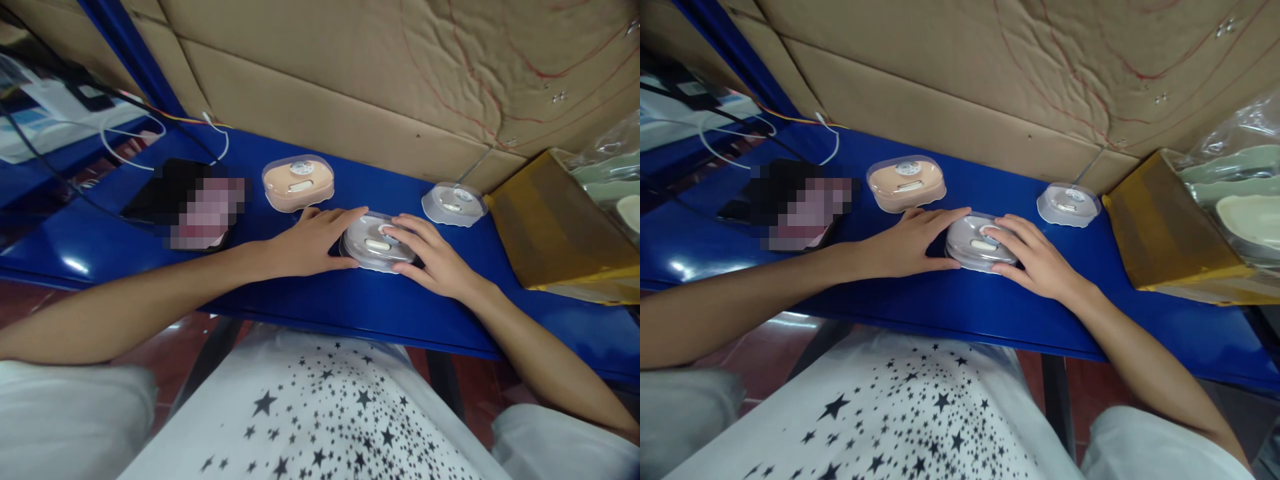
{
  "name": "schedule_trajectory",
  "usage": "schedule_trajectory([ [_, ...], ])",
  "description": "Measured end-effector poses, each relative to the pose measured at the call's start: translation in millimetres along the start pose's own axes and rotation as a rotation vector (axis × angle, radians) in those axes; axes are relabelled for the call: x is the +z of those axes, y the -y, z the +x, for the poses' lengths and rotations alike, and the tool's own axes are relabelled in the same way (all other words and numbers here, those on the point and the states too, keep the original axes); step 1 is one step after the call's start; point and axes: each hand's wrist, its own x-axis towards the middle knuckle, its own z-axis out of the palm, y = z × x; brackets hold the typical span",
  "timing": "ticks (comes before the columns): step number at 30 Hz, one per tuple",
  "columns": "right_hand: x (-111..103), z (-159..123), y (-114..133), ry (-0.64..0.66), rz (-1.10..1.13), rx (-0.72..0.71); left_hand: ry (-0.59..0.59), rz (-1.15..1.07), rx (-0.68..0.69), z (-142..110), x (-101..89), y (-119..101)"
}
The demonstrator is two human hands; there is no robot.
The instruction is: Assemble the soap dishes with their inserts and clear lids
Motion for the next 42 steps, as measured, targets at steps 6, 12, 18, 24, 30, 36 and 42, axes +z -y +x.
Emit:
schedule_trajectory([
  [6,-1,0,2,0.002,-0.023,0.018,-0.028,0.046,0.011,0,2.4,2],
  [12,0,1,2,0.005,-0.063,-0.022,-0.050,0.081,0.024,-1,3.5,2],
  [18,-1,1,3,0.024,-0.044,-0.006,-0.046,0.092,0.032,-1,2.4,1],
  [24,0,0,6,-0.115,-0.114,-0.060,-0.057,0.111,0.026,-1,2.5,-1],
  [30,0,2,16,-0.117,-0.210,-0.166,-0.133,0.138,0.027,-2,0.7,-3],
  [36,0,5,11,-0.122,-0.266,-0.252,-0.155,0.178,0.030,-2,2.2,-4],
  [42,4,4,4,-0.053,-0.295,-0.117,-0.151,0.186,0.018,-4,0.3,-6],
])
